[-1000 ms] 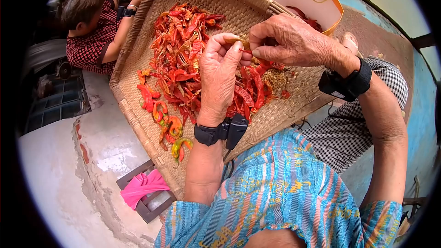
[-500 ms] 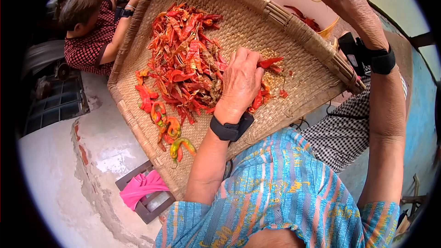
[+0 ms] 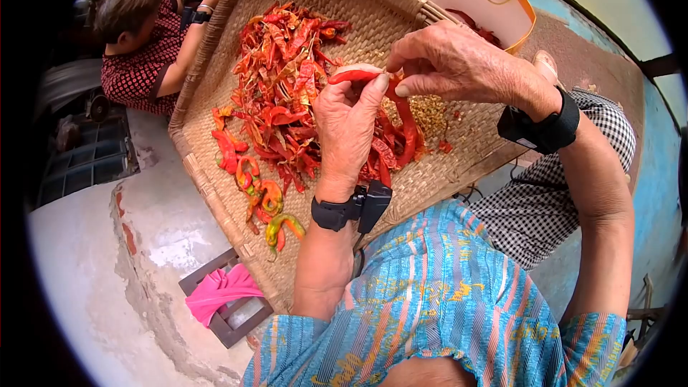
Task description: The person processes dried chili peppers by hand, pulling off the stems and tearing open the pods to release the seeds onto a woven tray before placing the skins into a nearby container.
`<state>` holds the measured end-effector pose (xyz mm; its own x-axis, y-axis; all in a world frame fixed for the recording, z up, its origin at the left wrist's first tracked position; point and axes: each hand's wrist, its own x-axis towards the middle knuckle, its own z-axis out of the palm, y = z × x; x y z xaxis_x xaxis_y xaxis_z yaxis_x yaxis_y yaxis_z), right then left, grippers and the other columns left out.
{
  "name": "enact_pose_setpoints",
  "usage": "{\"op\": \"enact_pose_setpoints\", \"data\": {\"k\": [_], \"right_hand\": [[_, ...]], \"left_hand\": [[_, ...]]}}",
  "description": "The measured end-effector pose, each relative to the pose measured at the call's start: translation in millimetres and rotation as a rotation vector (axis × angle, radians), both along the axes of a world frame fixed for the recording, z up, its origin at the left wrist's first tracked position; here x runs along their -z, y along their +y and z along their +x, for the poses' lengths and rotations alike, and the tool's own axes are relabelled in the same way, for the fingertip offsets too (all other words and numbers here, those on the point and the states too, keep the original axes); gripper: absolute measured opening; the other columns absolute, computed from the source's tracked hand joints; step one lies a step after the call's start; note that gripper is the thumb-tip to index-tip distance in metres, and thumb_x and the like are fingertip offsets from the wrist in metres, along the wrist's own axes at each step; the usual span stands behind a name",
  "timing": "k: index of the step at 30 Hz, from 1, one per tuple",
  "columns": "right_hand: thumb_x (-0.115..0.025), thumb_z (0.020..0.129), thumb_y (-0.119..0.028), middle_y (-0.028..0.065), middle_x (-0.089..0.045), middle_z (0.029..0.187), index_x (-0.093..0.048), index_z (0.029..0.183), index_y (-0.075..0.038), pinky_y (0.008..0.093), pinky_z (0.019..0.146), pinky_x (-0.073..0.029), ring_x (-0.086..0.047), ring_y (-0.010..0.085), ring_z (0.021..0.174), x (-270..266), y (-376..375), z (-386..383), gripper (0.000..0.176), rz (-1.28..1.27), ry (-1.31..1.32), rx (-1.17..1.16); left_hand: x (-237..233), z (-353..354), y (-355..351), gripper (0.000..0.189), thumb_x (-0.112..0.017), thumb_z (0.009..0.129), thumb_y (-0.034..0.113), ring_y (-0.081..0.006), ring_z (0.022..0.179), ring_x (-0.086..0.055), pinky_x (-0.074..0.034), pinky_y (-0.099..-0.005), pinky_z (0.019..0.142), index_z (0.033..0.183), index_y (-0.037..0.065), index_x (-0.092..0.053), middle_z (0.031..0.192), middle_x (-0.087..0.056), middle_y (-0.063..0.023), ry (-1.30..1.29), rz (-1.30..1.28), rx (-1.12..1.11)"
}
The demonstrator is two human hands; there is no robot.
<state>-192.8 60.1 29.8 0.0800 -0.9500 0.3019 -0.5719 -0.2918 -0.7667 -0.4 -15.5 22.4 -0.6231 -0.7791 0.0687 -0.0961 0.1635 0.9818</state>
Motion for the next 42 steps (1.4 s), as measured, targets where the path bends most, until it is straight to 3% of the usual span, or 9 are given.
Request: {"op": "enact_pose_setpoints", "data": {"k": [7, 9, 11, 13, 17, 21, 24, 33, 42], "right_hand": [[-0.07, 0.085, -0.014, 0.0198, -0.066, 0.076, -0.07, 0.098, 0.001, 0.04, 0.064, -0.052, -0.066, 0.0325, 0.069, -5.3, -4.4, -3.7, 0.02, -0.097, 0.009, 0.033], [-0.07, 0.089, -0.017, 0.0136, -0.068, 0.072, -0.072, 0.093, 0.001, 0.0355, 0.058, -0.053, -0.066, 0.0224, 0.064, -7.8, 0.7, -14.9, 0.018, -0.182, -0.045, 0.227], [-0.07, 0.091, -0.021, 0.0078, -0.069, 0.085, -0.069, 0.104, -0.002, 0.0324, 0.067, -0.053, -0.065, 0.0187, 0.075, -4.1, -3.8, -55.3, 0.023, -0.462, 0.35, 0.316], [-0.066, 0.089, -0.006, 0.0167, -0.062, 0.07, -0.065, 0.09, 0.005, 0.0346, 0.056, -0.049, -0.059, 0.0252, 0.057, -34.9, 10.4, -52.6, 0.011, -0.255, 0.126, 0.524], [-0.068, 0.089, -0.01, 0.0164, -0.062, 0.072, -0.065, 0.09, 0.005, 0.0334, 0.057, -0.049, -0.062, 0.0232, 0.062, -45.7, 25.7, -56.9, 0.015, -0.154, 0.284, 0.789], [-0.068, 0.088, -0.009, 0.0177, -0.065, 0.078, -0.065, 0.095, 0.004, 0.0341, 0.06, -0.051, -0.066, 0.0248, 0.068, -18.0, 18.6, -80.5, 0.015, -0.66, 0.743, 0.68], [-0.067, 0.089, -0.008, 0.0164, -0.067, 0.079, -0.065, 0.094, 0.005, 0.036, 0.061, -0.052, -0.066, 0.0256, 0.067, -28.8, 8.1, -50.1, 0.014, -0.301, 0.037, 0.481], [-0.07, 0.089, -0.039, 0.0131, -0.068, 0.076, -0.069, 0.093, 0.003, 0.0354, 0.063, -0.051, -0.064, 0.0222, 0.068, -1.6, -2.8, -1.4, 0.042, 0.222, 0.026, -0.119], [-0.064, 0.087, -0.014, 0.0122, -0.062, 0.06, -0.066, 0.074, 0.003, 0.0356, 0.052, -0.049, -0.062, 0.0199, 0.054, -8.5, -2.4, -3.3, 0.021, 0.096, -0.033, 0.039]], "left_hand": [[-2.2, -6.0, 6.4, 0.017, -0.07, 0.094, 0.014, -0.0059, 0.075, -0.057, -0.047, -0.0214, 0.07, 0.106, 0.003, -0.067, 0.087, -0.065, 0.0013, 0.069, 0.047, -0.009], [1.2, -1.5, 4.0, 0.019, -0.07, 0.093, 0.016, -0.0067, 0.075, -0.058, -0.048, -0.0225, 0.069, 0.106, 0.002, -0.066, 0.087, -0.065, 0.0011, 0.035, 0.041, -0.017], [4.1, 10.7, 3.8, 0.027, -0.072, 0.091, 0.019, -0.0083, 0.074, -0.059, -0.05, -0.0259, 0.066, 0.108, 0.0, -0.063, 0.082, -0.063, -0.001, -0.465, -0.278, 0.156], [9.9, 17.1, 9.2, 0.033, -0.074, 0.087, 0.021, -0.0157, 0.073, -0.064, -0.051, -0.0321, 0.065, 0.108, 0.0, -0.059, 0.079, -0.063, -0.0065, -0.584, -0.471, 0.202], [20.9, 14.5, 17.9, 0.032, -0.074, 0.084, 0.023, -0.0307, 0.073, -0.066, -0.052, -0.0394, 0.066, 0.104, 0.004, -0.057, 0.08, -0.065, -0.0135, -0.63, -0.657, 0.266], [26.2, 7.9, 16.0, 0.029, -0.073, 0.085, 0.016, -0.0209, 0.072, -0.064, -0.051, -0.0334, 0.066, 0.106, 0.004, -0.057, 0.081, -0.063, -0.0095, -0.56, -0.519, 0.245], [20.0, 4.4, 13.2, 0.023, -0.07, 0.087, 0.008, -0.0116, 0.074, -0.06, -0.05, -0.0262, 0.068, 0.106, 0.003, -0.058, 0.086, -0.063, -0.0044, -0.505, -0.275, 0.153], [-3.2, 0.2, 2.4, 0.032, -0.064, 0.094, 0.004, -0.0097, 0.089, -0.061, -0.053, -0.0233, 0.079, 0.121, -0.001, -0.049, 0.105, -0.062, -0.008, 0.045, 0.226, 0.024], [5.6, -12.5, -1.9, 0.023, -0.062, 0.097, 0.009, -0.0091, 0.083, -0.061, -0.053, -0.0235, 0.073, 0.118, 0.002, -0.055, 0.103, -0.063, -0.0056, 0.202, 0.238, 0.042]]}}
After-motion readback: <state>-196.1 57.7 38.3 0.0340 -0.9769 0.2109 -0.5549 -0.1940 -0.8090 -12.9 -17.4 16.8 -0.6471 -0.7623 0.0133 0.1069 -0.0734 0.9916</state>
